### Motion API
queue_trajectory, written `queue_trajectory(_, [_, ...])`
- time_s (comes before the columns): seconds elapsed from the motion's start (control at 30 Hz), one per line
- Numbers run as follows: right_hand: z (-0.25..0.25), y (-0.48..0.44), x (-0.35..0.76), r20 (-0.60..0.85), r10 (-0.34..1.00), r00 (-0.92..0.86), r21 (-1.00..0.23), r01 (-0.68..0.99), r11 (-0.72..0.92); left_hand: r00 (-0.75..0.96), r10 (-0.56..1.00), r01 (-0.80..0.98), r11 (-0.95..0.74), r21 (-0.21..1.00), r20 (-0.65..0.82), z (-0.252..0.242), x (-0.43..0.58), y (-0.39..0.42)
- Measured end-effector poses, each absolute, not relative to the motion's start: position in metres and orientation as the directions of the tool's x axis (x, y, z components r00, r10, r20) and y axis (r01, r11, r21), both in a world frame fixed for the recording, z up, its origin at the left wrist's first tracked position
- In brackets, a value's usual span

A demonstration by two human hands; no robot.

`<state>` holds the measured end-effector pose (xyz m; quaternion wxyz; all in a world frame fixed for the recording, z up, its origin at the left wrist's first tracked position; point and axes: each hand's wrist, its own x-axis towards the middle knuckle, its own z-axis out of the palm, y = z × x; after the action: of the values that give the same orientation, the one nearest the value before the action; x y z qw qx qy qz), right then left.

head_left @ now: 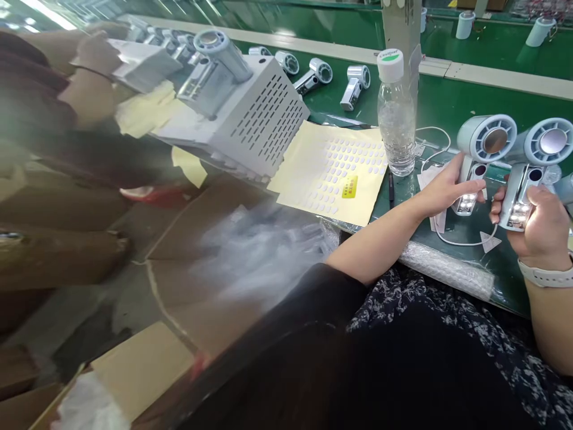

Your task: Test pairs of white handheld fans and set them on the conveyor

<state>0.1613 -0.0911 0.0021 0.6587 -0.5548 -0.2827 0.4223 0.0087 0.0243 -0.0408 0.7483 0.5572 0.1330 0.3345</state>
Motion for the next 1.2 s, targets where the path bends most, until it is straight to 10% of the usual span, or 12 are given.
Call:
queue_trajectory(0.43, [0.000,-0.089,0.163,-0.105,0.868,0.485,-0.961,-0.275,0.038,0.550,0.835,-0.198,0.103,0.975,0.023,-0.028,0.002,0.017])
queue_trajectory(0.7, [0.002,-0.085,0.171,-0.098,0.875,0.475,-0.933,-0.349,0.085,0.425,0.887,-0.353,-0.020,0.935,0.180,-0.034,0.003,0.007])
queue_trajectory(0.9, [0.014,-0.082,0.188,-0.027,0.838,0.546,-0.919,-0.344,0.194,0.612,0.785,-0.060,-0.075,0.995,0.096,-0.051,0.023,0.017])
queue_trajectory(1.2, [0.003,-0.088,0.184,-0.024,0.879,0.477,-0.911,-0.372,0.177,0.713,0.694,-0.429,0.545,0.720,-0.101,-0.016,0.004,0.011])
